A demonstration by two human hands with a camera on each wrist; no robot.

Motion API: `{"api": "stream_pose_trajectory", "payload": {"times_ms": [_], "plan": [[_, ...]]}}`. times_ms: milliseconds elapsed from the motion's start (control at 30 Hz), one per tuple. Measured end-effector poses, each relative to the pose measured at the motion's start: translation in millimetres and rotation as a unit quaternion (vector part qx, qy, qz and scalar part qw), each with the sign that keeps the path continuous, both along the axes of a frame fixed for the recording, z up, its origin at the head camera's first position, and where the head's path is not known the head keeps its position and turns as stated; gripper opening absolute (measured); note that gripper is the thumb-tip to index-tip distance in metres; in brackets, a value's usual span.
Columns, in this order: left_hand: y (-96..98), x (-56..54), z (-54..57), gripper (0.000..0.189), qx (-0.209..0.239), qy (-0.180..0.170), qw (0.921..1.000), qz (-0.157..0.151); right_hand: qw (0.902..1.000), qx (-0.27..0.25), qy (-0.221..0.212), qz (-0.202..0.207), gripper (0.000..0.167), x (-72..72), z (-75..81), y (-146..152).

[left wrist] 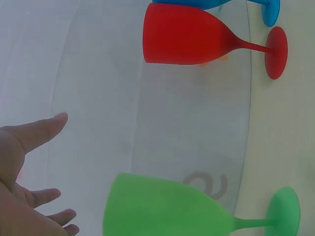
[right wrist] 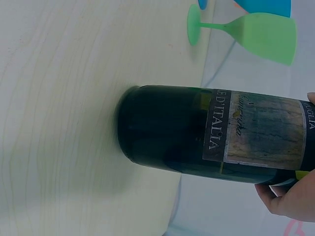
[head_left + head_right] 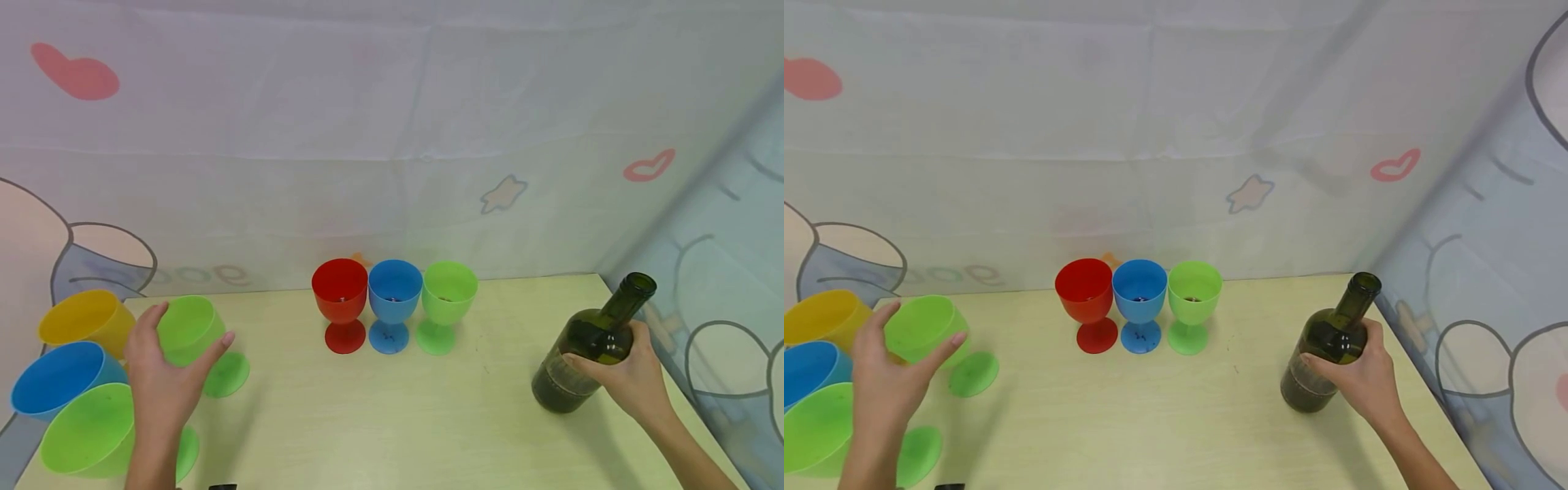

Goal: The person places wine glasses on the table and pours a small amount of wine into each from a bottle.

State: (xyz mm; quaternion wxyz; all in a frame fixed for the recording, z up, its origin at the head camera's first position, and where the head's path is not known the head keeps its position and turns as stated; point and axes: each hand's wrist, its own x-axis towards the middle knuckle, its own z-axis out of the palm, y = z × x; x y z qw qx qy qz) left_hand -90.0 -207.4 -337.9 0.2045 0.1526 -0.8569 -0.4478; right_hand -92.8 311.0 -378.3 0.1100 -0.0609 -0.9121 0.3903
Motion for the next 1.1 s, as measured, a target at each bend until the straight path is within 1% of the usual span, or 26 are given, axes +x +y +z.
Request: {"api": "stream_pose_trajectory", "payload": {"times_ms": [133, 300, 467, 567, 733, 833, 967, 1100], "plan": [[-1.7, -1.4, -2.4, 0.087, 0.007, -0.018, 0.9998, 0.010, 1.0000, 0.000, 0.001, 0.000, 0.085, 0.0, 0.6, 0], [-7.2, -4.9, -6.9, 0.087, 0.003, -0.047, 0.9987, 0.016, 1.0000, 0.002, 0.000, 0.001, 0.085, 0.1, 0.4, 0], [-12.1, -8.7, -12.4, 0.090, -0.002, -0.067, 0.9975, 0.021, 1.0000, -0.002, -0.003, 0.001, 0.085, -0.4, 0.4, 0], [-13.4, -10.9, -16.3, 0.091, 0.000, -0.062, 0.9976, 0.030, 1.0000, -0.005, -0.001, 0.001, 0.086, -0.8, 0.8, 0], [-13.1, -16.0, -24.9, 0.093, 0.006, -0.027, 0.9982, 0.054, 1.0000, -0.001, 0.008, 0.002, 0.085, -1.5, 0.1, 0], [-13.3, -19.1, -29.5, 0.095, 0.020, -0.016, 0.9972, 0.071, 0.9999, 0.005, 0.010, 0.001, 0.084, -1.3, -0.4, 0], [-15.3, -22.1, -32.6, 0.098, 0.048, -0.021, 0.9943, 0.092, 1.0000, 0.002, 0.005, 0.002, 0.084, -0.4, -0.5, 1], [-17.2, -23.6, -34.9, 0.099, 0.082, -0.029, 0.9911, 0.101, 1.0000, -0.001, 0.003, 0.000, 0.084, 0.4, -0.1, 1]]}}
